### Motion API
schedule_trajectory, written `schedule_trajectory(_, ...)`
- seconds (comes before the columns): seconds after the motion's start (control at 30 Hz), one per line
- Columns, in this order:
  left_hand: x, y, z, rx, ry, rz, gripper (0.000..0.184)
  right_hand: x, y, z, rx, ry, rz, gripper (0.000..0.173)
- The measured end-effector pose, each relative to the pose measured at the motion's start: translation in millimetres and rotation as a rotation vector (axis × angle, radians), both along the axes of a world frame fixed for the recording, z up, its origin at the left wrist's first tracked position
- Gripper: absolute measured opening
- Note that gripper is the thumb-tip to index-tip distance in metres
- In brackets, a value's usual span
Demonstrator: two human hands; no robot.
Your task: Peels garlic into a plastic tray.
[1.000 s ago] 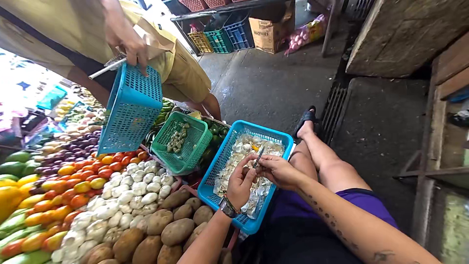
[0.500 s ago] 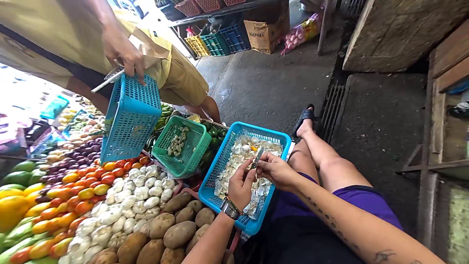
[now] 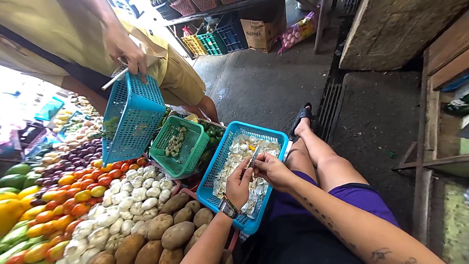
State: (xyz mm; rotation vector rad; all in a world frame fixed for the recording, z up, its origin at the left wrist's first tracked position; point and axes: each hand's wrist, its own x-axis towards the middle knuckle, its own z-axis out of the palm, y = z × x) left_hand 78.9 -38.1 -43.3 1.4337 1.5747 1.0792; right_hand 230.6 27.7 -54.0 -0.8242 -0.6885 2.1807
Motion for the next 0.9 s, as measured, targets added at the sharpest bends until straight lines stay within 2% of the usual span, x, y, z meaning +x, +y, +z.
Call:
schedule_trajectory(0.23, -7, 2, 6, -0.107, -0.084, 0.061, 0.032, -7, -6, -1, 0.088, -0.07, -0.006, 0.018)
schedule_trajectory(0.37, -5, 2, 6, -0.061, -0.117, 0.125, 0.025, -8, -5, 1, 0.112, -0.044, 0.033, 0.017)
schedule_trajectory(0.57, -17, 6, -1, -0.037, -0.258, 0.275, 0.021, 2, 4, -1, 0.048, 0.188, 0.235, 0.012)
schedule_trajectory(0.6, -23, 8, -2, -0.063, -0.274, 0.339, 0.021, 5, 6, -1, 0.054, 0.217, 0.269, 0.016)
schedule_trajectory(0.7, -38, 11, -2, -0.257, -0.22, 0.448, 0.028, 10, 9, 1, 0.089, 0.226, 0.31, 0.048)
schedule_trajectory(0.73, -39, 11, -2, -0.359, -0.182, 0.435, 0.032, 10, 12, 2, 0.097, 0.205, 0.296, 0.046)
schedule_trajectory(0.8, -38, 7, -3, -0.55, -0.137, 0.352, 0.038, 8, 14, 4, 0.08, 0.168, 0.226, 0.031)
schedule_trajectory(0.83, -36, 6, -5, -0.595, -0.139, 0.324, 0.039, 7, 14, 5, 0.051, 0.152, 0.185, 0.024)
schedule_trajectory(0.9, -33, 5, -8, -0.558, -0.153, 0.323, 0.038, 4, 16, 7, -0.009, 0.111, 0.088, 0.019)
